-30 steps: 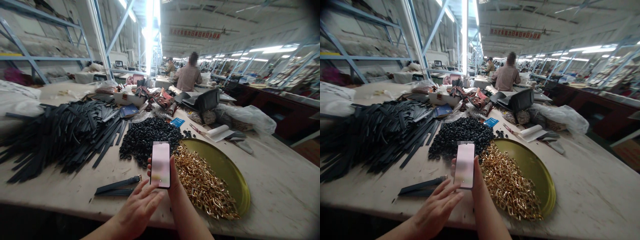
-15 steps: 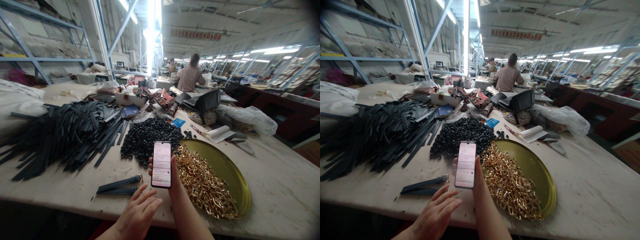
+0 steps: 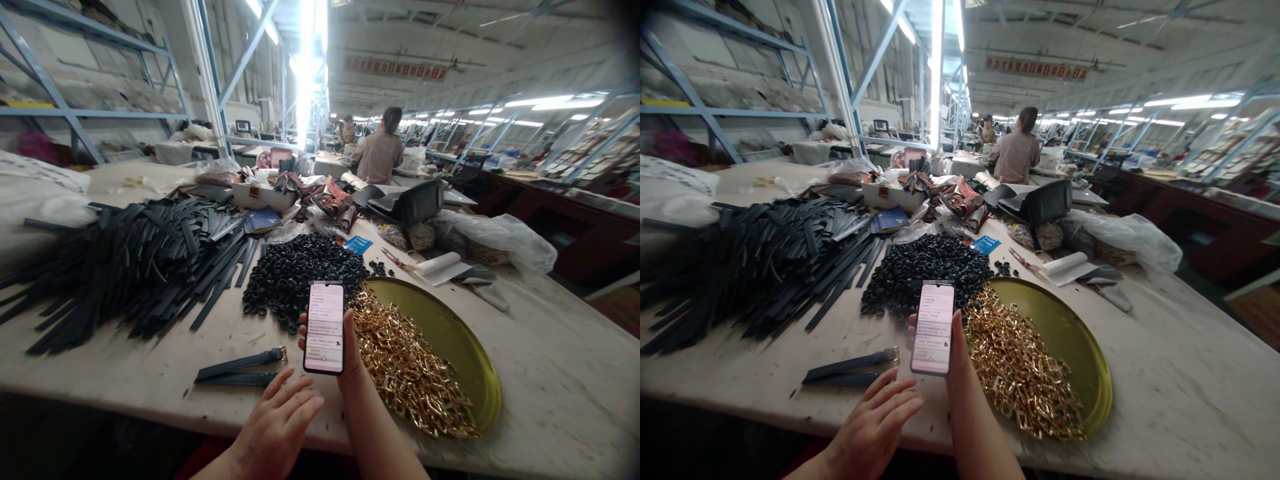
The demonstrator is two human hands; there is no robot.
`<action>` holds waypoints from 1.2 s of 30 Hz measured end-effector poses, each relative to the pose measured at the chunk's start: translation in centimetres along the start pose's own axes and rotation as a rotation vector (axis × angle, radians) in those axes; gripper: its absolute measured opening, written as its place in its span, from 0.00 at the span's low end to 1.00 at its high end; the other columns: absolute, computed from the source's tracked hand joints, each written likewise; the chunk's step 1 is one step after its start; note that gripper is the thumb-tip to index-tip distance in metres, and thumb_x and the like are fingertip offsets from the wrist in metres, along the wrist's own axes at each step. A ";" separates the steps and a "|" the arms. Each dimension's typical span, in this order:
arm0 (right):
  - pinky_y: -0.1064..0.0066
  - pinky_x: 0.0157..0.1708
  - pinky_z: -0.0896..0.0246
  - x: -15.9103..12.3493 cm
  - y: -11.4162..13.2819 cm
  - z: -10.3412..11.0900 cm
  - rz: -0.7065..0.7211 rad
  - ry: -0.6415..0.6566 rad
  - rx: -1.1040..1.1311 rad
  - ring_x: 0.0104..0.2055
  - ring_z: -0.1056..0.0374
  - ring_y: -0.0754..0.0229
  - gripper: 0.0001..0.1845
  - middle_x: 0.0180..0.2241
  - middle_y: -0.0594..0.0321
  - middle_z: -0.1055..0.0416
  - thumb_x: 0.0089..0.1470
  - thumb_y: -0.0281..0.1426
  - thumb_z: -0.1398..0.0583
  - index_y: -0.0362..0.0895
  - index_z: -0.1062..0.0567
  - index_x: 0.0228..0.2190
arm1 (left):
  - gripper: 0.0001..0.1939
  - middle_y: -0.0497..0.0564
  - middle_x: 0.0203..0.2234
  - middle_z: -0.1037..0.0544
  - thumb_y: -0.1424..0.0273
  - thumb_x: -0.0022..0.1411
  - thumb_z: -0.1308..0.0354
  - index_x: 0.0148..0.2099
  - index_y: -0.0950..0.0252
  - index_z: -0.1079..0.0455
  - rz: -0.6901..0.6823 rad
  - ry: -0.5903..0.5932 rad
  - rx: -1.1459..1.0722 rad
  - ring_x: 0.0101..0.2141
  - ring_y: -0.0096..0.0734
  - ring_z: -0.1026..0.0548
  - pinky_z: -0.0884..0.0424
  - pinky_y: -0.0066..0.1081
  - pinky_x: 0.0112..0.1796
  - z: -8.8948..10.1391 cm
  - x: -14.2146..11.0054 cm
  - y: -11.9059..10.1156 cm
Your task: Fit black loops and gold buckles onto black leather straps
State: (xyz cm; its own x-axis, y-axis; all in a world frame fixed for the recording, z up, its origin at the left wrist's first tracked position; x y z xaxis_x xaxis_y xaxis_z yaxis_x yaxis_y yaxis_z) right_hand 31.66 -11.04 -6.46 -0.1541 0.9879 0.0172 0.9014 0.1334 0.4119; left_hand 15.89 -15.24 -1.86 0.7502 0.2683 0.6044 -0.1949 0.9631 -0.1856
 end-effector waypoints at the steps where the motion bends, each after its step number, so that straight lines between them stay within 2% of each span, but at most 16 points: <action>1: 0.62 0.41 0.36 0.0 0.0 0.0 -0.002 -0.006 -0.002 0.40 0.30 0.56 0.38 0.42 0.54 0.28 0.46 0.57 0.50 0.39 0.32 0.46 | 0.19 0.47 0.37 0.22 0.83 0.52 0.55 0.44 0.64 0.34 0.004 0.011 0.001 0.45 0.27 0.29 0.45 0.32 0.55 0.0 0.0 0.0; 9: 0.62 0.41 0.36 0.0 0.0 0.2 -0.016 -0.042 -0.023 0.40 0.30 0.57 0.38 0.43 0.53 0.28 0.45 0.58 0.51 0.40 0.33 0.46 | 0.12 0.46 0.40 0.23 0.83 0.55 0.56 0.31 0.63 0.35 0.042 -0.009 -0.022 0.49 0.28 0.33 0.50 0.34 0.57 -0.6 0.5 0.2; 21: 0.62 0.40 0.35 0.0 0.2 0.0 -0.017 0.016 -0.015 0.41 0.30 0.57 0.38 0.43 0.56 0.28 0.45 0.57 0.49 0.41 0.33 0.46 | 0.12 0.46 0.42 0.24 0.81 0.56 0.56 0.33 0.63 0.34 0.067 0.004 -0.014 0.51 0.29 0.35 0.51 0.36 0.57 -1.2 0.5 0.0; 36: 0.62 0.40 0.36 -0.1 0.0 -0.3 -0.011 -0.055 -0.019 0.39 0.30 0.57 0.40 0.42 0.53 0.28 0.45 0.59 0.52 0.41 0.34 0.47 | 0.13 0.47 0.43 0.25 0.82 0.54 0.55 0.33 0.63 0.34 0.084 0.025 0.005 0.51 0.30 0.35 0.47 0.37 0.56 -1.1 0.2 0.1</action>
State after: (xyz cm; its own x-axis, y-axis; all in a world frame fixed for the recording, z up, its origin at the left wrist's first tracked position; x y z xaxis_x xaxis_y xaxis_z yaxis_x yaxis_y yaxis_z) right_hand 31.57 -11.18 -6.20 -0.1408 0.9893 -0.0374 0.8918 0.1432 0.4292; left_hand 16.72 -15.15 -2.59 0.7468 0.3478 0.5669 -0.2612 0.9373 -0.2309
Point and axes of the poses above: each hand's wrist, its own x-axis towards the middle knuckle, its own z-axis out of the back of the hand, y = z × x, the point moved 2 cm from there along x, towards the middle knuckle
